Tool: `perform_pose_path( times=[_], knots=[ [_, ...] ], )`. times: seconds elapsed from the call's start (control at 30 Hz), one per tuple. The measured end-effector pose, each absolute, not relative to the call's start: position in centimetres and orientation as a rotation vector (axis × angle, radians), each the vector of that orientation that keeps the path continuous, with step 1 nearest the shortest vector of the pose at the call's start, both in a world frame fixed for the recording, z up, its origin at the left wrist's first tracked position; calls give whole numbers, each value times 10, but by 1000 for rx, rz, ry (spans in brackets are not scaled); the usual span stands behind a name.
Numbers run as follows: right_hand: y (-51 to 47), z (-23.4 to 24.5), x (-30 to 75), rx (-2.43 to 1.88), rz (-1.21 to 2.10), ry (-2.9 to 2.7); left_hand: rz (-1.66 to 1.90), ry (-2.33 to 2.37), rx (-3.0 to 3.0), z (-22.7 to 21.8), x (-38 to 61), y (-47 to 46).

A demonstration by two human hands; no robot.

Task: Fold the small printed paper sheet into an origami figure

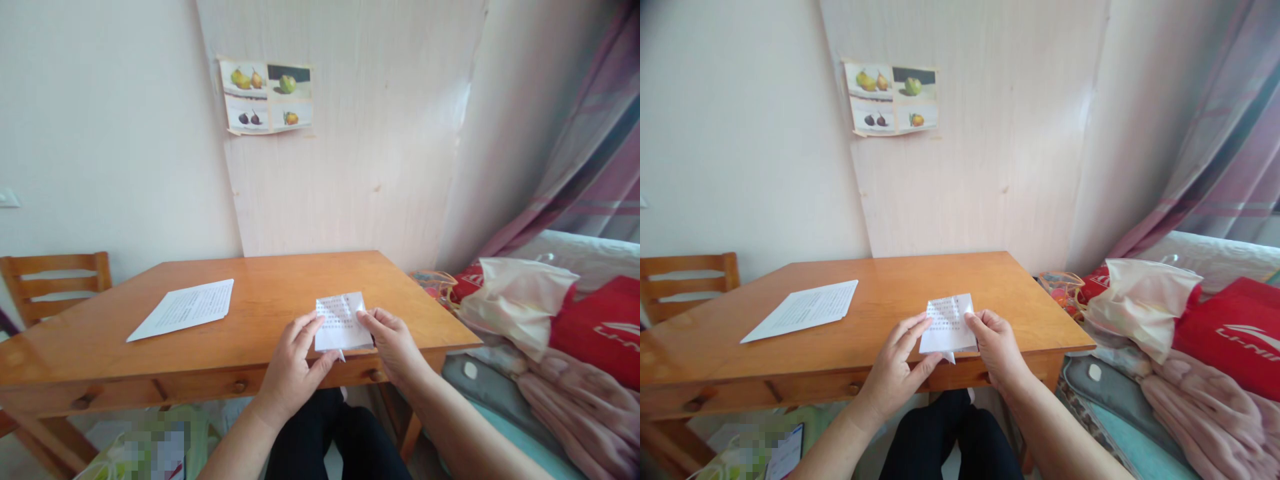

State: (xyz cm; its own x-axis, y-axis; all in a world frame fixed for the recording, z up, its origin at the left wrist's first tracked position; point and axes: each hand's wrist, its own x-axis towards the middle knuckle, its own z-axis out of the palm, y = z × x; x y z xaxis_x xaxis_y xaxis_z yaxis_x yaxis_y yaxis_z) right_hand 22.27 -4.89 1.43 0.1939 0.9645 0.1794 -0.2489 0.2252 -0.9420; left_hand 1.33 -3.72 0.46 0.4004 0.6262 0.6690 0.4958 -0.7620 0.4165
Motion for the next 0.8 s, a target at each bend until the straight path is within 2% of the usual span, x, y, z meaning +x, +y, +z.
perform_pose_path(
  times=[0.8],
  knots=[
    [-52, 19, 224, -981, 861, -1133, 1416, 928, 2207, 6, 37, -35]
  ],
)
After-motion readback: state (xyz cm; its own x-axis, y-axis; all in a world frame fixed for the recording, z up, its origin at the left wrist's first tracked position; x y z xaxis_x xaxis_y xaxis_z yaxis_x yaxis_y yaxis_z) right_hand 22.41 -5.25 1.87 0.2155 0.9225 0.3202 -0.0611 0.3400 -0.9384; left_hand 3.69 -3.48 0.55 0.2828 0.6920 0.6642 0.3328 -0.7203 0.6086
